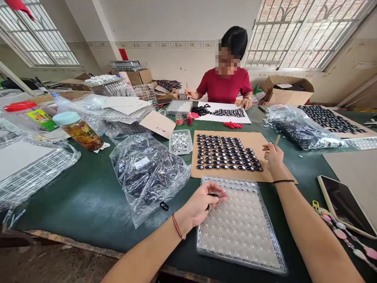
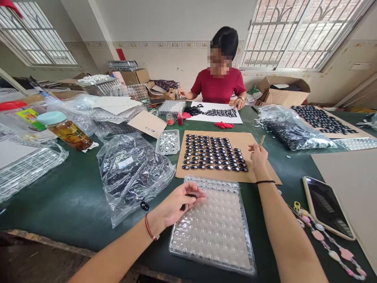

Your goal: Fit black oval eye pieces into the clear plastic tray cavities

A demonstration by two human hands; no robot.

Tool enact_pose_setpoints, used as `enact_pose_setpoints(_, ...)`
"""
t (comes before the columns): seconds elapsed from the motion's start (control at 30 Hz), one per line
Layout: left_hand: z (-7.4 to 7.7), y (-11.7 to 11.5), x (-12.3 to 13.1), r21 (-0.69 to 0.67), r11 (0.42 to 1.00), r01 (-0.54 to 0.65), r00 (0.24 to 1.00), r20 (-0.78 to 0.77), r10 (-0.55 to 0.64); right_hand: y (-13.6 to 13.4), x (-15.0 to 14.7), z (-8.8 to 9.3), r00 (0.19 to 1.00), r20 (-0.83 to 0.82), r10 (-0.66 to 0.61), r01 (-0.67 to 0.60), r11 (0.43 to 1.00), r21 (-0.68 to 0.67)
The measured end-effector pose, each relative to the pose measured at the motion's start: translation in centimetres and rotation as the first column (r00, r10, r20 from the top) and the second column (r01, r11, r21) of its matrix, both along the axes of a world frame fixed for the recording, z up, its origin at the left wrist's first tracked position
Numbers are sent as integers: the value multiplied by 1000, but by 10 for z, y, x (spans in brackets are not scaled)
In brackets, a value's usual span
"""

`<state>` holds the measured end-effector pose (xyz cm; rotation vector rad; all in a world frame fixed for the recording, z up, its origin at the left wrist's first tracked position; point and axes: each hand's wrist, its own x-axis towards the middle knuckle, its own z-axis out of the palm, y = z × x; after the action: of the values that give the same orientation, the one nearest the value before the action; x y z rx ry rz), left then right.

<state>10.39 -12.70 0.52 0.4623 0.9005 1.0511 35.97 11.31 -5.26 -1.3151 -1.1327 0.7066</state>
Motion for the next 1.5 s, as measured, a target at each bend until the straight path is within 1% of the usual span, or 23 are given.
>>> enact_pose_setpoints(0.1,6,5,-8,10,990,-139,989,50,139,-32,-16,15,996,-45,81,-80,997,15)
enact_pose_setpoints(0.17,9,8,-13,-20,976,-215,973,77,216,-60,-34,21,984,-42,174,-174,985,3)
enact_pose_setpoints(0.23,9,10,-16,-57,962,-267,957,99,272,-91,-54,23,956,-18,294,-295,955,-43)
enact_pose_setpoints(0.27,10,10,-17,-75,955,-289,949,113,296,-106,-63,24,931,5,366,-365,929,-69)
enact_pose_setpoints(0.3,10,10,-17,-90,948,-306,940,130,316,-120,-70,25,887,50,459,-453,887,-92)
enact_pose_setpoints(0.33,10,9,-16,-104,942,-320,931,148,333,-132,-77,27,823,127,554,-543,832,-112)
enact_pose_setpoints(0.4,10,8,-14,-126,938,-323,923,178,342,-149,-84,30,712,270,648,-641,757,-125)
enact_pose_setpoints(0.43,11,8,-13,-130,938,-323,921,187,343,-155,-86,32,670,337,661,-665,737,-123)
enact_pose_setpoints(0.5,11,8,-12,-126,938,-322,919,197,342,-163,-89,37,612,449,651,-681,723,-119)
enact_pose_setpoints(0.57,10,9,-11,-116,940,-320,919,201,338,-167,-90,40,526,557,642,-699,700,-147)
enact_pose_setpoints(0.63,7,10,-10,-110,944,-311,925,194,327,-169,-91,43,444,635,632,-711,680,-179)
enact_pose_setpoints(0.67,6,10,-10,-111,947,-303,929,186,319,-170,-91,43,423,654,627,-716,674,-181)
enact_pose_setpoints(0.7,4,11,-9,-115,948,-295,933,177,312,-171,-90,44,428,657,620,-720,673,-167)
enact_pose_setpoints(0.73,3,11,-8,-118,950,-290,937,168,307,-172,-88,44,458,645,612,-719,682,-136)
enact_pose_setpoints(0.87,0,12,-7,-129,949,-288,942,141,305,-179,-73,42,659,514,549,-650,759,24)
enact_pose_setpoints(0.93,1,11,-7,-129,952,-276,947,130,292,-181,-66,40,724,454,519,-603,796,51)
enact_pose_setpoints(1.0,2,9,-7,-92,965,-247,957,136,258,-184,-62,38,783,381,492,-553,831,61)
enact_pose_setpoints(1.1,2,6,-4,-28,987,-161,979,123,163,-186,-64,35,856,251,453,-485,871,81)
enact_pose_setpoints(1.23,2,6,2,-38,997,-70,997,20,71,-184,-67,32,881,204,427,-454,884,111)
enact_pose_setpoints(1.4,3,7,6,-78,996,33,999,9,-32,-185,-67,30,890,145,432,-450,883,136)
enact_pose_setpoints(1.5,3,6,6,-30,996,84,995,-49,-86,-188,-66,30,887,142,439,-459,872,167)
